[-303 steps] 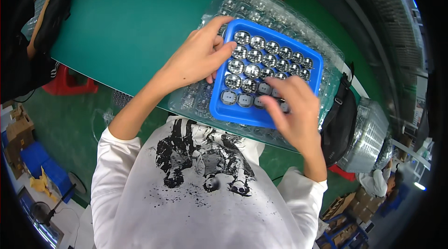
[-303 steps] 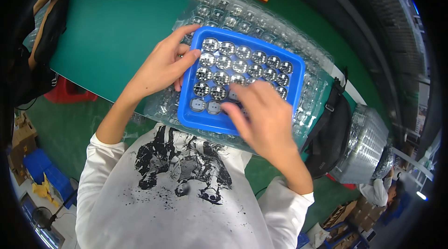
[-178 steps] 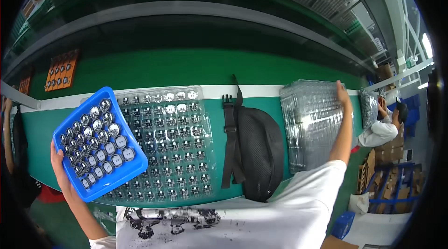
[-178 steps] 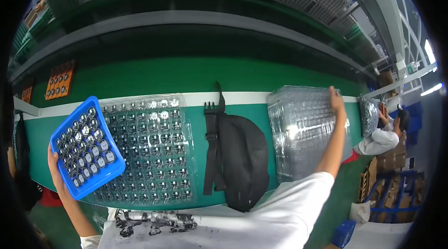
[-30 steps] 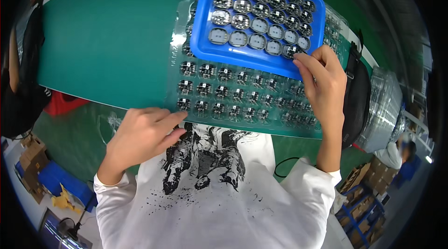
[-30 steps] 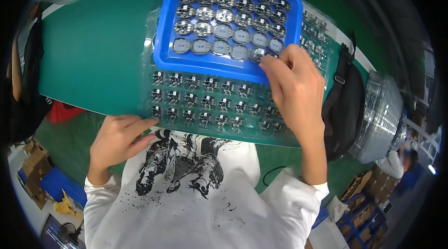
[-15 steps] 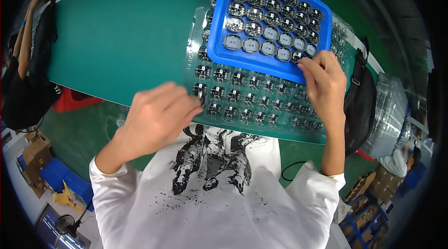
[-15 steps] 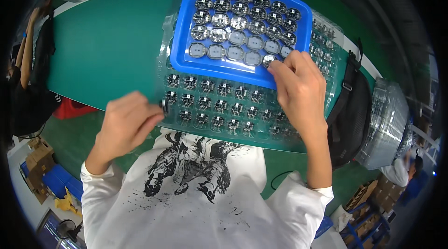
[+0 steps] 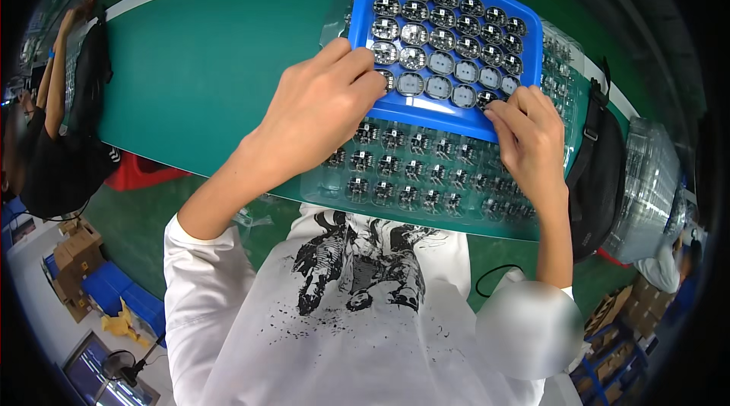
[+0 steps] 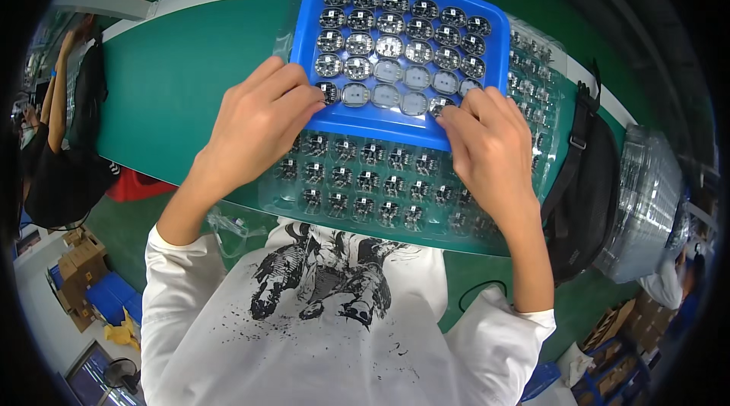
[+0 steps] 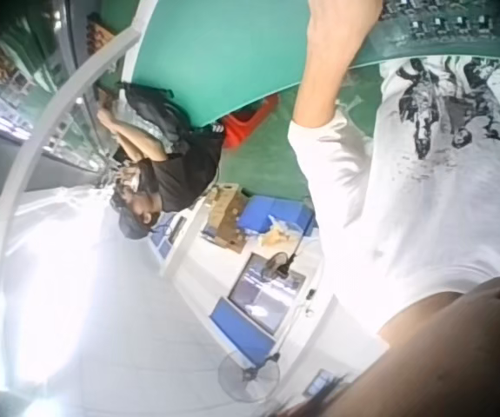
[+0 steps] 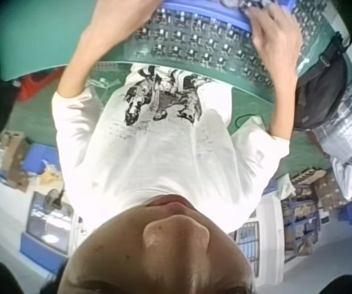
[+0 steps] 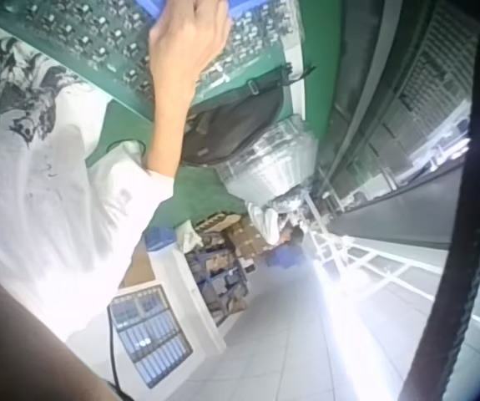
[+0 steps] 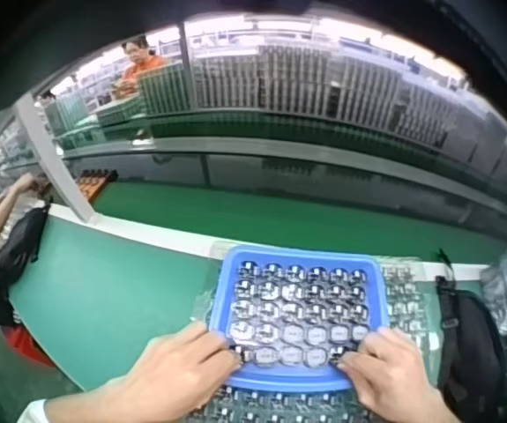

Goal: Assembling small electronic components into a tray or grid on an assembly line.

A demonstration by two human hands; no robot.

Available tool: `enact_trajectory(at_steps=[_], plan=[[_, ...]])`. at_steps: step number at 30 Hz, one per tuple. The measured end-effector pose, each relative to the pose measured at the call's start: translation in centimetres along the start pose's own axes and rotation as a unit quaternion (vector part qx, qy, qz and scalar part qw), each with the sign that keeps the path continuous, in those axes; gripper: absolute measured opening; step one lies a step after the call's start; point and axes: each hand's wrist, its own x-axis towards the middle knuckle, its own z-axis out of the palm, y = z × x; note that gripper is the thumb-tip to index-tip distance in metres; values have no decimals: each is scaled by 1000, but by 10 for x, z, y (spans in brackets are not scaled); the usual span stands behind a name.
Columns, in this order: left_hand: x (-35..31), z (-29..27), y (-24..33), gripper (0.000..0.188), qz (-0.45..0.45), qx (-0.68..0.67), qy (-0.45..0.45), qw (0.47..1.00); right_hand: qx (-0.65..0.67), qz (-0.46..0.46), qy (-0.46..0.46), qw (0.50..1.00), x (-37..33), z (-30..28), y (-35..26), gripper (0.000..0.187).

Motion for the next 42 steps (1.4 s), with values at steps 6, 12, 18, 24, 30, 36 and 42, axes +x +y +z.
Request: enact_trajectory(at_steps=[6,12,18,24,30,36,42], plan=[[8,-2,2,17,22,36,-53,998,-6,-7,-5,1000,1,-3,1,12],[9,-7,1,11,1,37,-87,996,19,2,17,1000,0,-21,-21,19],[7,-23,1,16,-76,-112,-28,990,85,35,-279,956,-48,-34,-62,22],[-47,-49,46,23,-53,-129,-223,965,101,32,-257,960,-57,-29,-55,11],[-80,-19,64,12,-66,-80,-209,972,15,59,-6,998,-5,-50,-9,8],[-82,-16,60,11,-48,-92,-166,981,9,65,-9,998,1,-25,25,8],[-69,-18,54,12,-51,-146,-95,983,10,49,4,999,2,-17,29,7]])
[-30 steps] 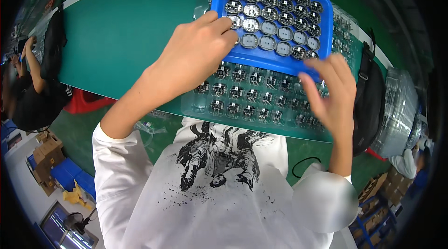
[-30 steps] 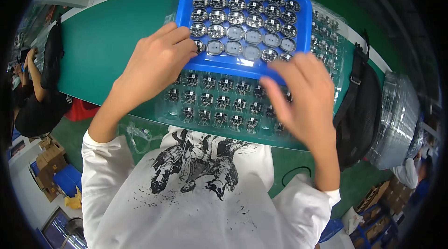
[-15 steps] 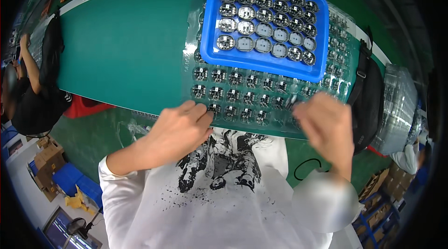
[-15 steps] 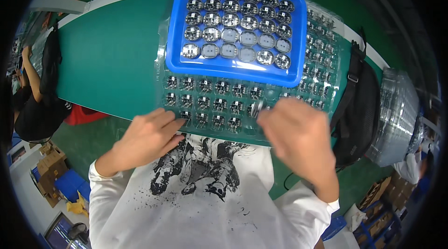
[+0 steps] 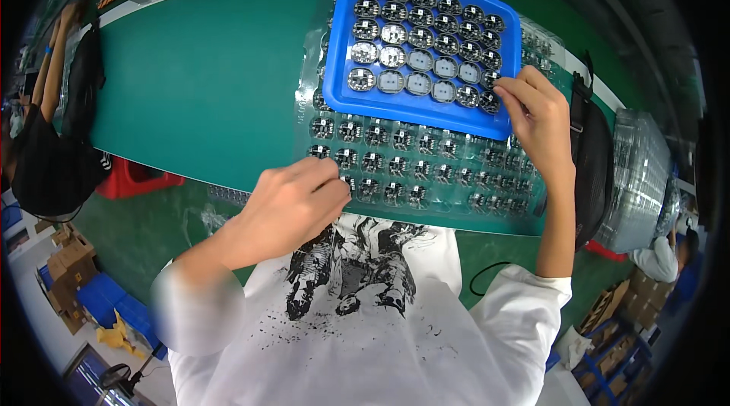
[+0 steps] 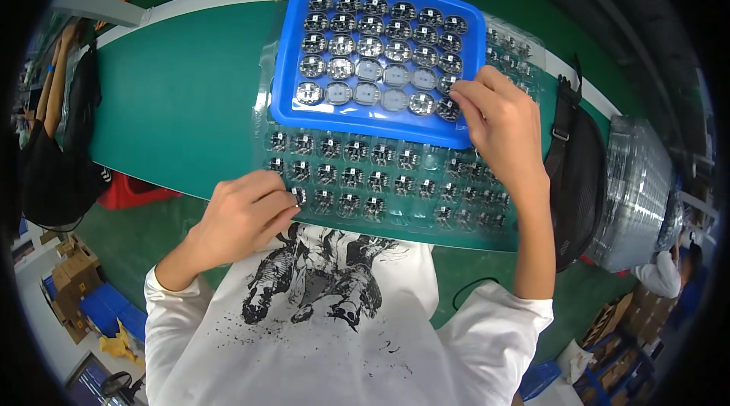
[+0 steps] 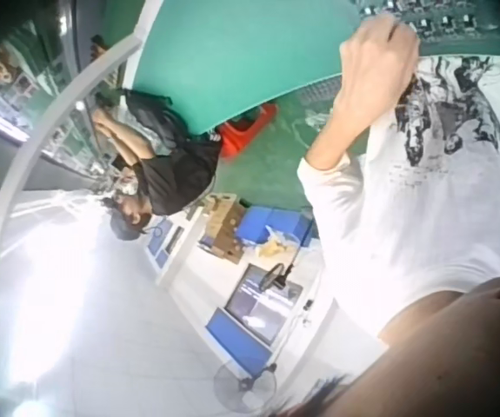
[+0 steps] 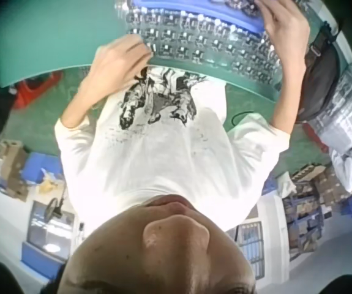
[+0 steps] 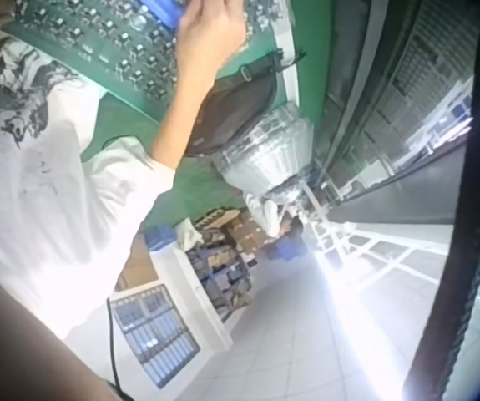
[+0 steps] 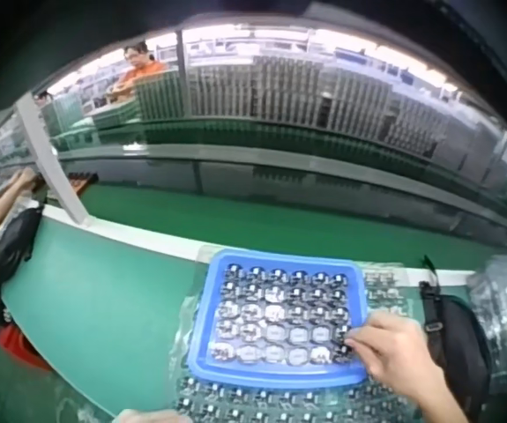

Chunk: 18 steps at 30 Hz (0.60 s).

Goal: Assembling small electronic components into a tray or grid on an assembly line.

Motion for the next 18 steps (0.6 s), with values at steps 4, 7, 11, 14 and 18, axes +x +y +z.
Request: enact_trajectory(at_steps=[4,7,11,14,18], plan=[[22,-13,-1,11,6,-26,55,998,1,-1,-1,1000,-1,1,0,8],[49,-15,-8,10,28,-8,114,993,8,-3,2,1000,-2,6,2,8],[77,-6,-20,7,33,36,143,988,23,2,-2,1000,-2,7,3,8],[86,1,-24,6,38,63,147,986,19,-6,1,1000,-3,7,5,9],[90,7,-30,5,35,79,141,986,26,-7,0,1000,-1,7,5,9]])
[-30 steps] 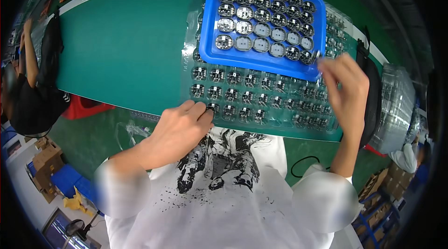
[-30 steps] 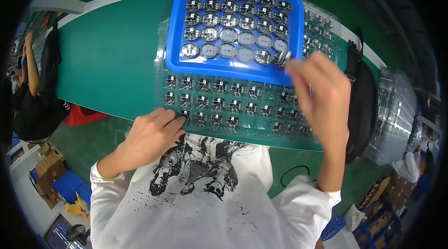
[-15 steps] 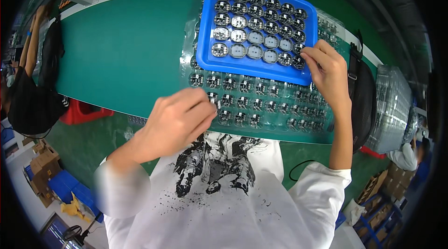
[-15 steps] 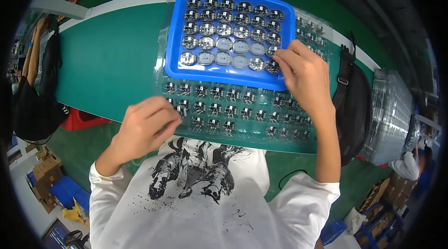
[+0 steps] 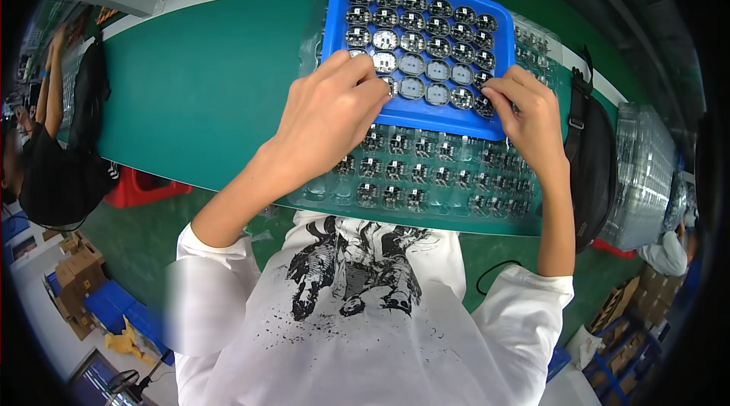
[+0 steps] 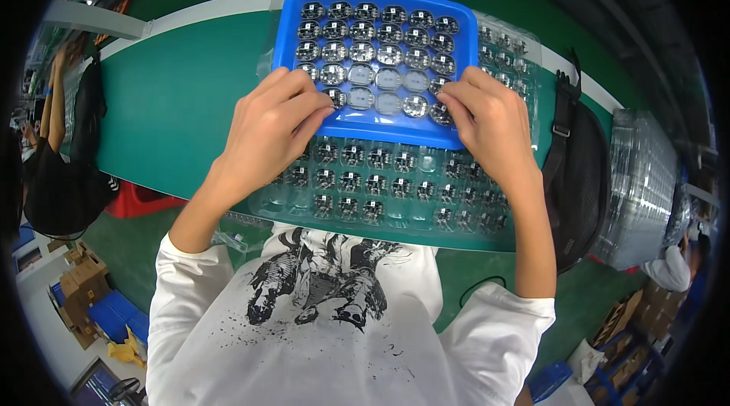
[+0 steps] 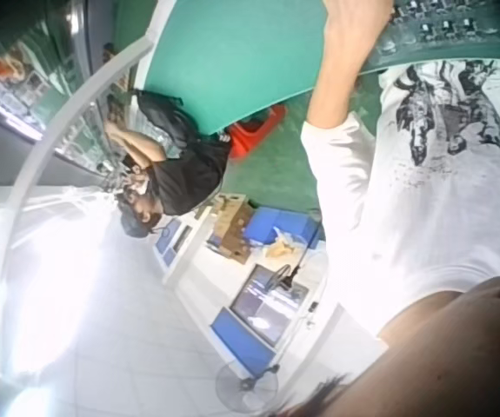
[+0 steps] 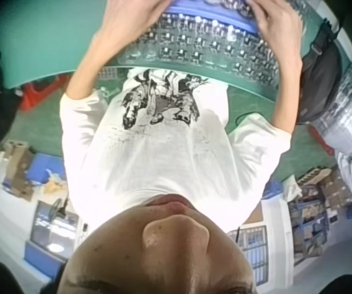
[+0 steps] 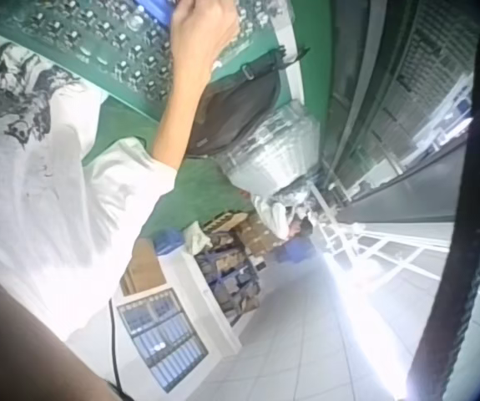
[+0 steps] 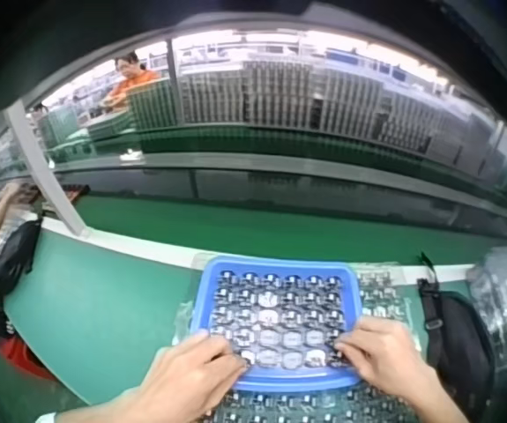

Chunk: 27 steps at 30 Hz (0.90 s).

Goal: Assembling small electronic components into a tray or grid on an assembly line.

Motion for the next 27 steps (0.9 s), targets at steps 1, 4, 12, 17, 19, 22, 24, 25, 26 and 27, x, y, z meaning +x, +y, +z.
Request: enact_trajectory(at_steps=[1,4,12,17,19,22,24,25,26,27], plan=[[1,1,0,5,1,-1,-2,1000,2,3,2,1000,0,0,0,9],[2,1,-1,5,-5,24,-16,1000,4,5,3,1000,-2,0,1,8],[12,-5,2,4,9,74,-81,994,36,43,2,998,-2,-10,-16,5],[10,-6,0,6,-22,76,-110,991,91,-14,-112,989,-43,-26,-72,15],[10,-8,0,7,-20,69,-111,991,105,-39,-191,975,-57,-9,-97,17],[13,-15,6,11,-7,42,-79,996,54,-38,-232,970,-74,19,-103,17],[10,-26,20,15,-29,8,-32,999,32,-49,-234,970,-75,23,-99,18],[1,-33,26,15,-28,10,-33,999,53,-46,-225,972,-72,19,-98,15],[-11,-42,32,13,-20,-12,-82,996,73,-43,-216,973,-68,13,-97,13],[-22,-49,39,12,-11,-34,-130,991,74,-42,-215,973,-62,6,-95,13]])
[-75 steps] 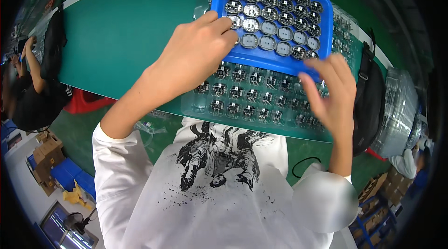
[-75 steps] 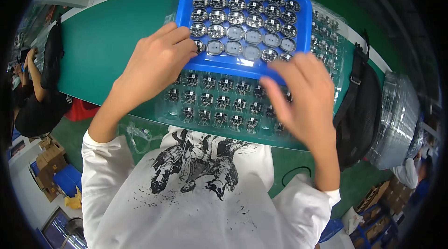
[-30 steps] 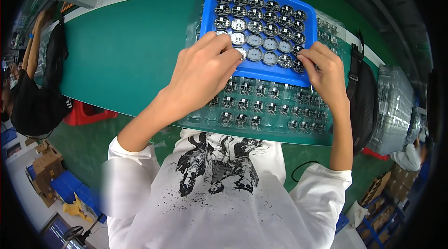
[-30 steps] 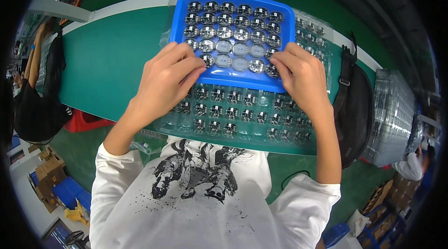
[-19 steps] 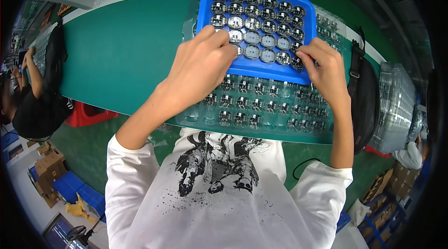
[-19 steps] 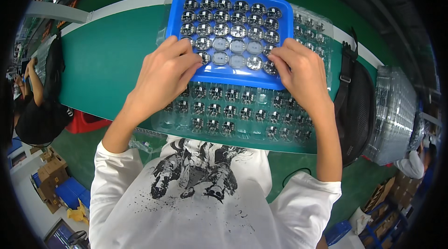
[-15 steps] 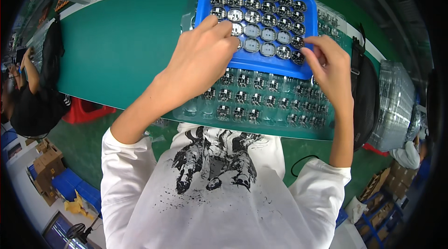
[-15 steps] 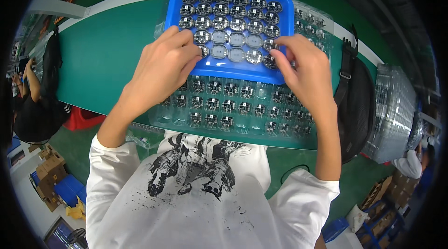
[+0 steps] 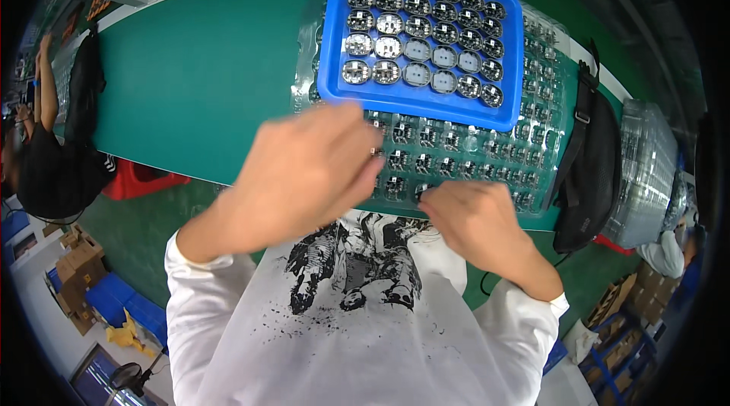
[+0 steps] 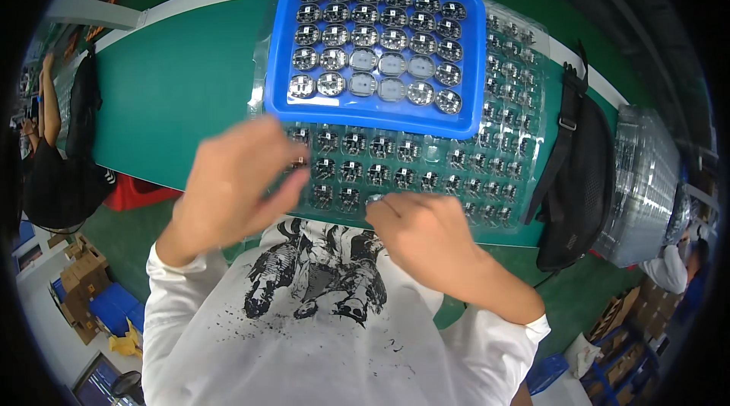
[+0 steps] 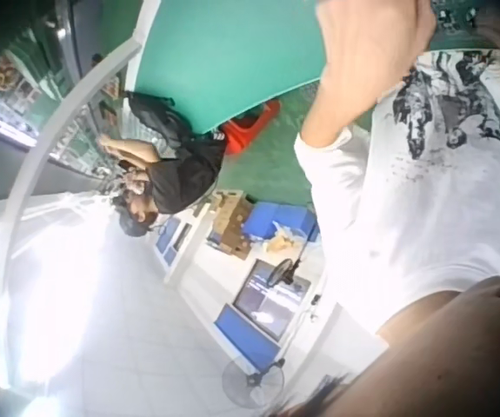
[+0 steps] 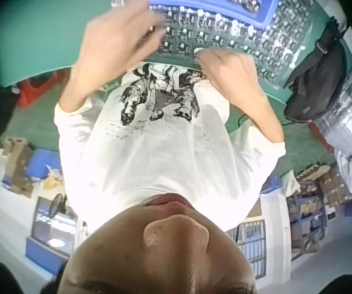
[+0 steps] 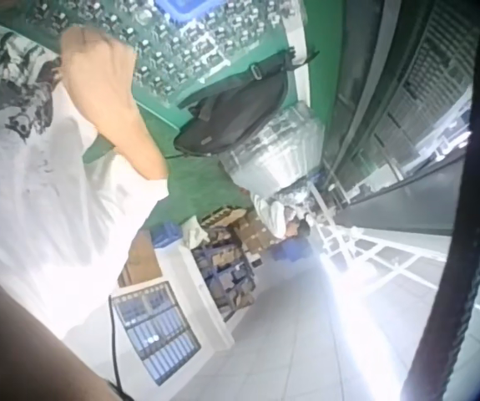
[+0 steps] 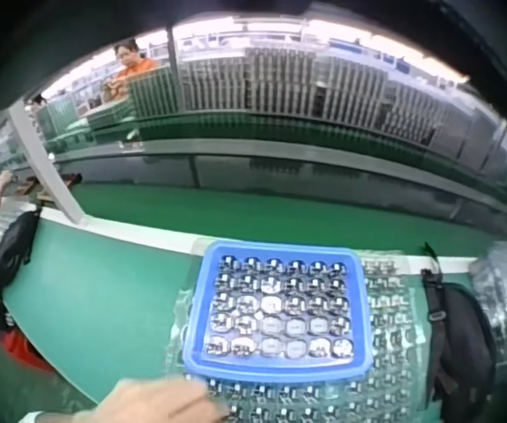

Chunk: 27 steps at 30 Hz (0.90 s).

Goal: Assembling small electronic components into a tray or grid on an assembly line.

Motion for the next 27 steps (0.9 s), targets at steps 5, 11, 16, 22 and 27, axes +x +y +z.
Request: enact_trajectory(at_steps=[5,11,16,22,27], plan=[[-50,42,9,22,0,-3,-116,993,2,0,236,972,34,-43,29,12],[-53,52,7,16,27,29,-78,996,-73,44,242,966,56,-44,71,8],[-36,32,2,14,49,-4,16,999,-154,9,241,958,64,-40,70,7],[15,30,-21,11,75,39,153,985,-178,3,248,952,68,-37,72,6],[51,44,-30,6,82,73,153,982,-181,0,243,953,65,-34,76,9]])
